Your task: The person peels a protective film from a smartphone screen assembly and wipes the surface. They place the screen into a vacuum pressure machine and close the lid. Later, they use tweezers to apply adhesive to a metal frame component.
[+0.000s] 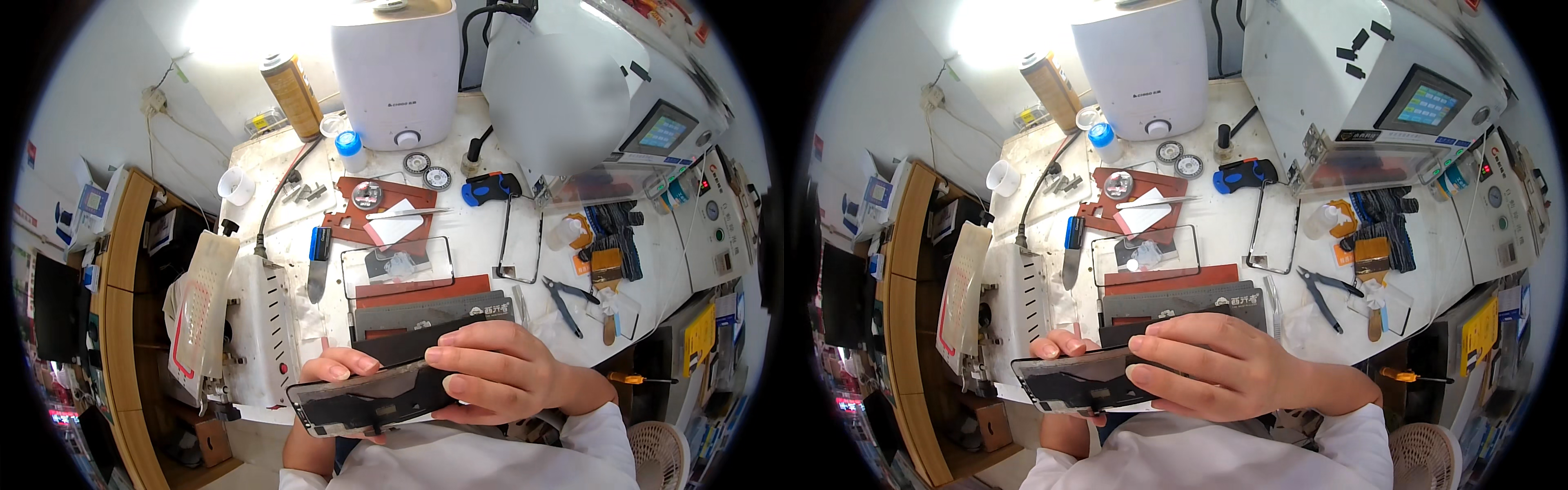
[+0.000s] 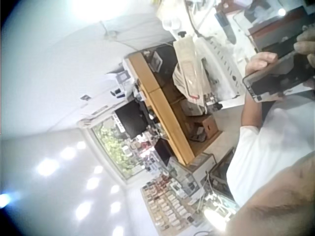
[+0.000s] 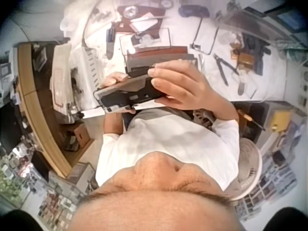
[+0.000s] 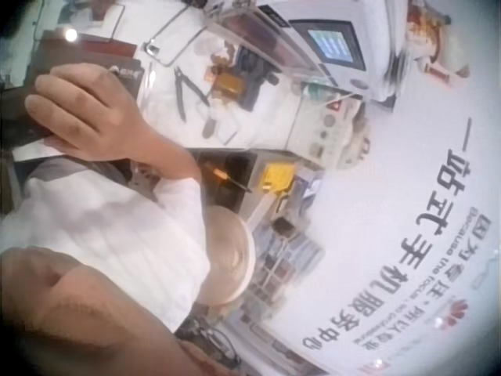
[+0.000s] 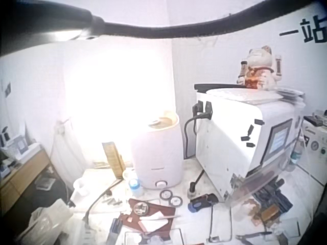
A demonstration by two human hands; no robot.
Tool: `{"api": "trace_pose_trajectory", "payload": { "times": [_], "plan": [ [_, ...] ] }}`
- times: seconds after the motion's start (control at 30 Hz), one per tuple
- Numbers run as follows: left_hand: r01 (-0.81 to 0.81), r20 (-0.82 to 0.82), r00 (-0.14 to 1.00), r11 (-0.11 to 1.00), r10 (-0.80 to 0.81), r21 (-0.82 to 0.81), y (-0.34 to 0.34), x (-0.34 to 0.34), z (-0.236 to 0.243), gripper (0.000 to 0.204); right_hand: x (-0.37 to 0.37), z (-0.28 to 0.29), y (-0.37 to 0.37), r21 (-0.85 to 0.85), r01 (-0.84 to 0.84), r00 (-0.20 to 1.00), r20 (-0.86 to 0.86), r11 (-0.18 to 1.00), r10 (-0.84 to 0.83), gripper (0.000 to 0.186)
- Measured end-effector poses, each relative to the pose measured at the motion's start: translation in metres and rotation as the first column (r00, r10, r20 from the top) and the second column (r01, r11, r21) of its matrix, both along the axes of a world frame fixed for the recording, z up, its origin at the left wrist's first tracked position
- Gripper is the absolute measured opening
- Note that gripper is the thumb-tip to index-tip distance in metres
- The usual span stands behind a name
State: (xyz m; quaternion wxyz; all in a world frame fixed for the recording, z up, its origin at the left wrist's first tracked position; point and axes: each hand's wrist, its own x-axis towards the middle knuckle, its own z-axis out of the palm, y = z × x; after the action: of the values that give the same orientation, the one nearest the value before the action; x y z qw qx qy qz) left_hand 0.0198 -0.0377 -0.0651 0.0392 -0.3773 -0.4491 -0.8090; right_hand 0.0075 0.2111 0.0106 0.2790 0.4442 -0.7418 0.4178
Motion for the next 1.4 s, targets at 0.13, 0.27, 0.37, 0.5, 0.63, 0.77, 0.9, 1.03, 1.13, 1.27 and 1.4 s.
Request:
{"api": "trace_pose_trajectory", "payload": {
  "times": [0.13,0.27,0.37,0.5,0.63,0.77,0.9,1.03,1.13,1.27,1.4],
  "plan": [
    [-0.012,0.002,1.0,1.0,0.012,0.0,0.0,0.001,0.0,0.097,0.0,0.0,0.0,-0.003,-0.001,1.0,0.006,1.0,0.001,0.037],
    [-0.032,-0.002,0.999,0.999,0.032,-0.013,0.0,-0.001,-0.002,0.098,-0.001,0.0,0.0,0.006,0.004,1.0,0.013,1.0,-0.004,0.038],
    [-0.038,0.002,0.999,0.999,0.038,-0.022,-0.001,-0.001,-0.004,0.099,-0.002,0.0,-0.001,0.017,0.011,1.0,0.005,1.0,-0.012,0.039],
    [-0.057,0.007,0.998,0.998,0.058,-0.035,-0.002,0.001,-0.003,0.1,-0.003,0.002,0.001,0.059,-0.014,1.0,0.009,0.998,0.014,0.052],
    [-0.033,0.006,0.999,0.999,0.033,-0.016,-0.001,-0.005,-0.003,0.106,-0.006,0.007,0.005,0.093,-0.027,1.0,0.013,0.995,0.026,0.06],
    [-0.046,0.044,0.998,0.998,0.044,0.03,0.004,-0.009,-0.004,0.108,-0.009,-0.001,0.003,0.04,-0.029,0.997,0.077,0.999,0.026,0.051],
    [-0.093,0.097,0.992,0.994,0.087,0.058,0.01,-0.008,0.002,0.1,-0.009,-0.004,0.001,0.001,-0.035,0.992,0.122,0.999,0.035,0.061],
    [-0.111,0.115,0.988,0.993,0.107,0.033,0.011,-0.009,0.002,0.104,-0.011,-0.004,0.002,-0.001,-0.048,0.989,0.139,0.999,0.047,0.066],
    [-0.095,0.067,0.993,0.996,0.094,0.005,0.01,-0.014,0.001,0.11,-0.012,-0.005,0.003,-0.003,-0.057,0.988,0.143,0.998,0.057,0.068],
    [-0.039,0.026,0.999,0.999,0.04,-0.031,0.006,-0.017,-0.001,0.117,-0.013,-0.006,0.004,-0.003,-0.062,0.987,0.15,0.998,0.061,0.07],
    [-0.025,0.03,0.999,0.999,0.026,-0.03,0.006,-0.018,0.0,0.118,-0.013,-0.006,0.004,0.003,-0.059,0.988,0.142,0.998,0.058,0.07]
  ]
}}
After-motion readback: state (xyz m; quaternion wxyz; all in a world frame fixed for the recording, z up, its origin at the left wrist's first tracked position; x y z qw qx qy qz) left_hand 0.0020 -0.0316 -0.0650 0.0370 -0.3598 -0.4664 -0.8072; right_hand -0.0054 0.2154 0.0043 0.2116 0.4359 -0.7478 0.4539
